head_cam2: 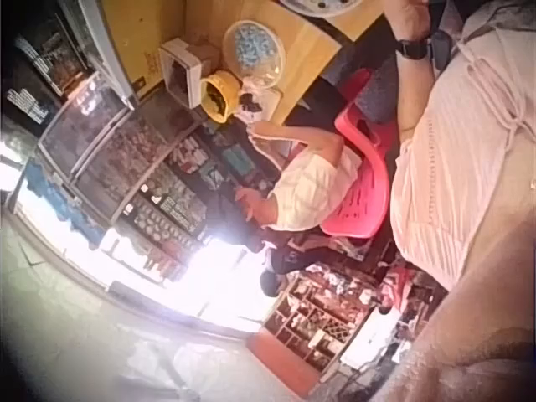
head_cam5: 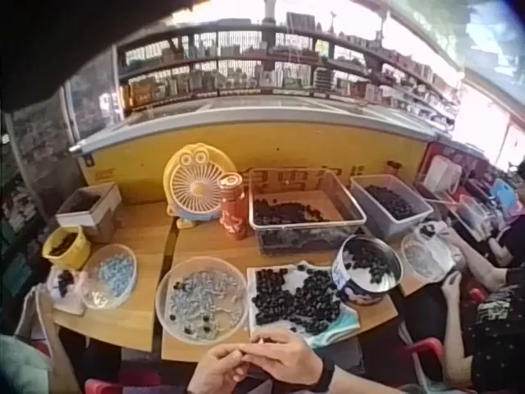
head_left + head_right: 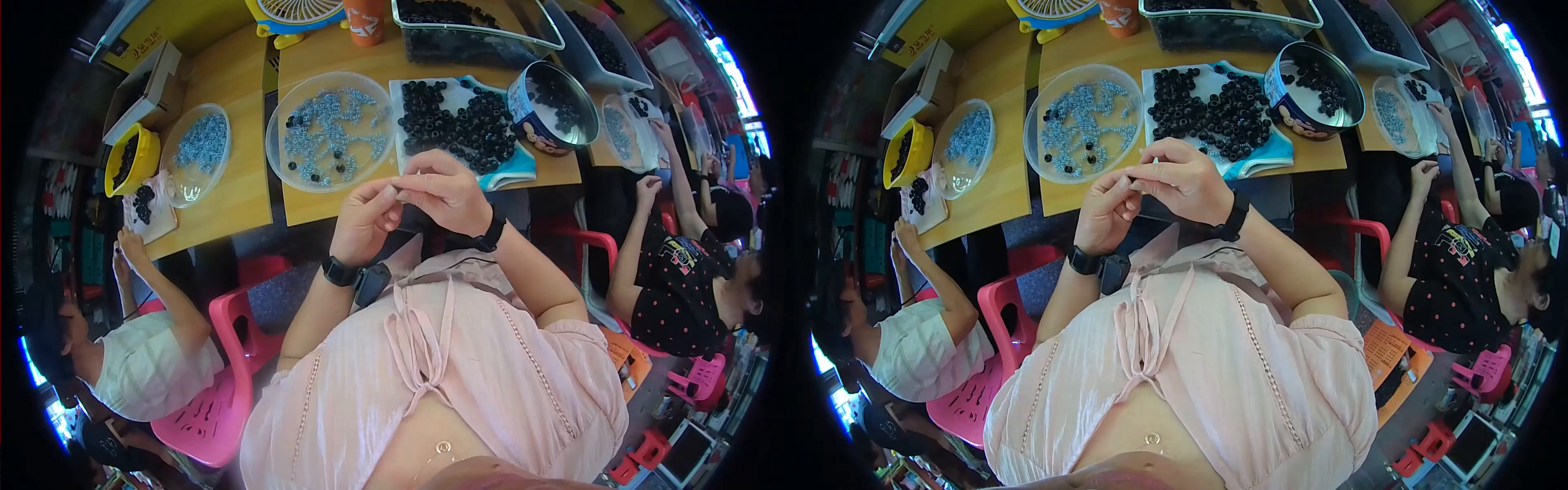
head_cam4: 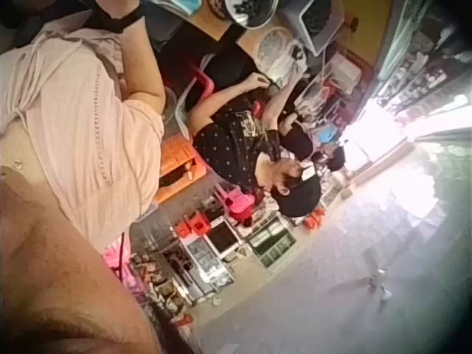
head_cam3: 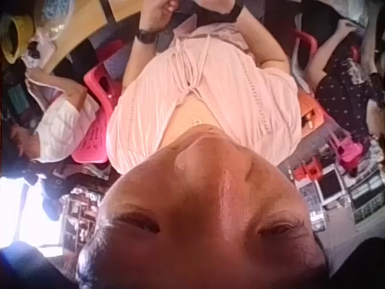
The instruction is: The person sorts small black and blue plastic components by hand, inspecting them at a workbench.
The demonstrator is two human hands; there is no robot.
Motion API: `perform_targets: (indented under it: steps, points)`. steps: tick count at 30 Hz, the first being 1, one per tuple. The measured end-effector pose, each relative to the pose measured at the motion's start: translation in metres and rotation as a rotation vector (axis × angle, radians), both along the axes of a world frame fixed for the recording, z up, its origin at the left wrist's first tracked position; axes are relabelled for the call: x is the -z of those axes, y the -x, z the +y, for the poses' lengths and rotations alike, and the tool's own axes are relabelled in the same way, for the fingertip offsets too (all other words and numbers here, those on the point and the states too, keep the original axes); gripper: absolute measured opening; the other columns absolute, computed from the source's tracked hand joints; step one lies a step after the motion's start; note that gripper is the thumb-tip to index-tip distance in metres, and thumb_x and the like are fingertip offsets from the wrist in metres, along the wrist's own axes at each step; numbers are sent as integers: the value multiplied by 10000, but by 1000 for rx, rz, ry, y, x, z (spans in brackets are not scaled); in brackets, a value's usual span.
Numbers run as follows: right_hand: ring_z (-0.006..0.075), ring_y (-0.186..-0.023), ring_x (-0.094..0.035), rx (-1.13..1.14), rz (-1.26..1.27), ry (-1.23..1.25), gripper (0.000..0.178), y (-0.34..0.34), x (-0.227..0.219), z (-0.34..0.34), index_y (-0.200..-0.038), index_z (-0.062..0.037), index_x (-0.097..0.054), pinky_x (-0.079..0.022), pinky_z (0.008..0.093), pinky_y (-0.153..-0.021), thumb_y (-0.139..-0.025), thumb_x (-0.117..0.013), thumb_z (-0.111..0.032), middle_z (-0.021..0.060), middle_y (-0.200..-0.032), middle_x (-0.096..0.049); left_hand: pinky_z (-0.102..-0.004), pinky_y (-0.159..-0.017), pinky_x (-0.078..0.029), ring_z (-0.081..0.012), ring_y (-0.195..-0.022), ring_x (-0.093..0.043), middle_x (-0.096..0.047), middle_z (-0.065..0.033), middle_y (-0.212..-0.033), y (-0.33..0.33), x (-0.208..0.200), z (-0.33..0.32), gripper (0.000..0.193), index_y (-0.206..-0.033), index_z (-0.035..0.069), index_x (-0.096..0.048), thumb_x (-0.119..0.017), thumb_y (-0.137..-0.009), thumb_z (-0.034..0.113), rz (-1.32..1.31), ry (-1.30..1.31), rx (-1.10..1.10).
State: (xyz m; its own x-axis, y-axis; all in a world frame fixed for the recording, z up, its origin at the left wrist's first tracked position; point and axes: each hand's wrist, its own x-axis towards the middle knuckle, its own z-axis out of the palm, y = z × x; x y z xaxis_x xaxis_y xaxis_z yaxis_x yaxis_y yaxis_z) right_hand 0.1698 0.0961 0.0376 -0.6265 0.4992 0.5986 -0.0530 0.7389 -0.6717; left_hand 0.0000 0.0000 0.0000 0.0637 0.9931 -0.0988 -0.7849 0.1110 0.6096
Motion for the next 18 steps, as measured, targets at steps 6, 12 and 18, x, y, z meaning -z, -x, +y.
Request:
perform_targets:
  steps: [6,12,18]
  points:
    - [290,-828,-643,-36,-75,-9,281,-8,-5,8,-1127,-90,-711,-528,345,-711,-851,-691,-43,112,-965,-660,-197,-578,-439,-70,-676,-560,-658,-38,-894,-3,-1,6,211,-1141,7,-650,-611,-968,122,29,33,-69]
    - [315,-883,-652,372,-478,-128,147,-37,-2,97,-955,-50,-723,-529,396,-791,-875,-643,-144,135,-914,-687,-209,-561,-433,-95,-670,-563,-655,-61,-935,-2,-2,2,252,-1191,1,-623,-607,-968,117,98,49,-75]
    - [333,-911,-660,372,-716,-180,195,-10,9,159,-953,-49,-730,-528,407,-831,-839,-579,-93,159,-917,-703,-212,-560,-436,-92,-681,-571,-661,-59,-920,-4,-3,3,237,-1174,4,-638,-618,-960,102,129,66,-72]
